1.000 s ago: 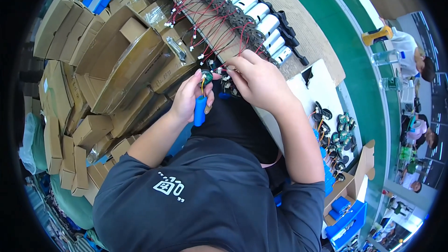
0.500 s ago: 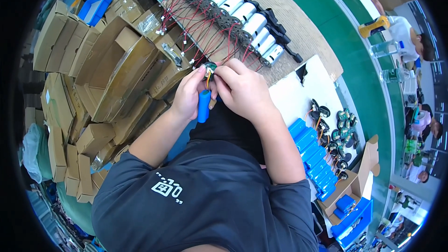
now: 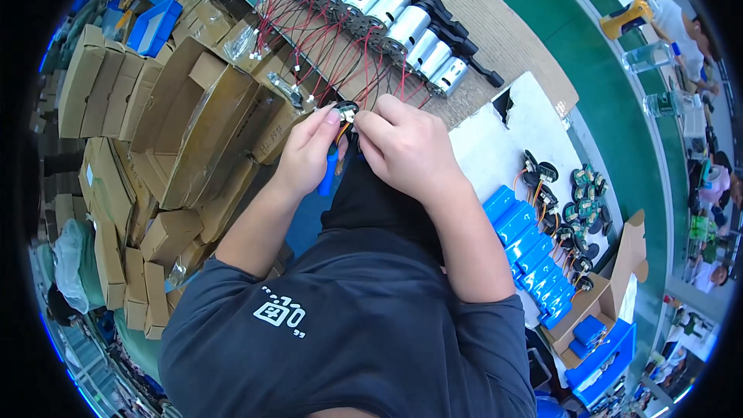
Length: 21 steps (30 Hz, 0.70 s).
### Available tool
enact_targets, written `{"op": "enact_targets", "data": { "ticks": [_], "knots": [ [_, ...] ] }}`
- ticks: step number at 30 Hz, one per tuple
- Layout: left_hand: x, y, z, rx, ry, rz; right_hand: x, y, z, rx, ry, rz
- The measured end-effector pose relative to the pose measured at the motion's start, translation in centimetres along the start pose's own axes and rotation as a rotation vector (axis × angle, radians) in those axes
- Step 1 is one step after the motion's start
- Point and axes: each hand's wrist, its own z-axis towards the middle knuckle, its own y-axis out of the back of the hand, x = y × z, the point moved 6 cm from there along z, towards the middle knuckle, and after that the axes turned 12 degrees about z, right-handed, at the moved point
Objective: Connecting circuit boards to battery packs and trimming wires using pliers on an assembly line.
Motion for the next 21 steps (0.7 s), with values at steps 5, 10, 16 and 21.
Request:
{"op": "enact_targets", "data": {
  "ticks": [5, 10, 16, 21],
  "knots": [
    [-1.2, 0.1, -0.3, -0.08, -0.033, 0.08, -0.1, -0.2, -0.2, -0.01, 0.004, -0.001],
    [-1.5, 0.0, -0.1, -0.085, -0.045, 0.017, -1.2, -0.9, -0.2, -0.089, -0.14, 0.323],
    [-2.2, -1.0, 0.1, -0.181, -0.38, 0.061, -2.4, -2.3, -1.4, -0.192, -0.58, 1.022],
    [-3.4, -1.4, 0.1, -0.207, -0.574, 0.392, -3.0, -2.6, -1.9, -0.148, -0.647, 1.134]
  ]
}}
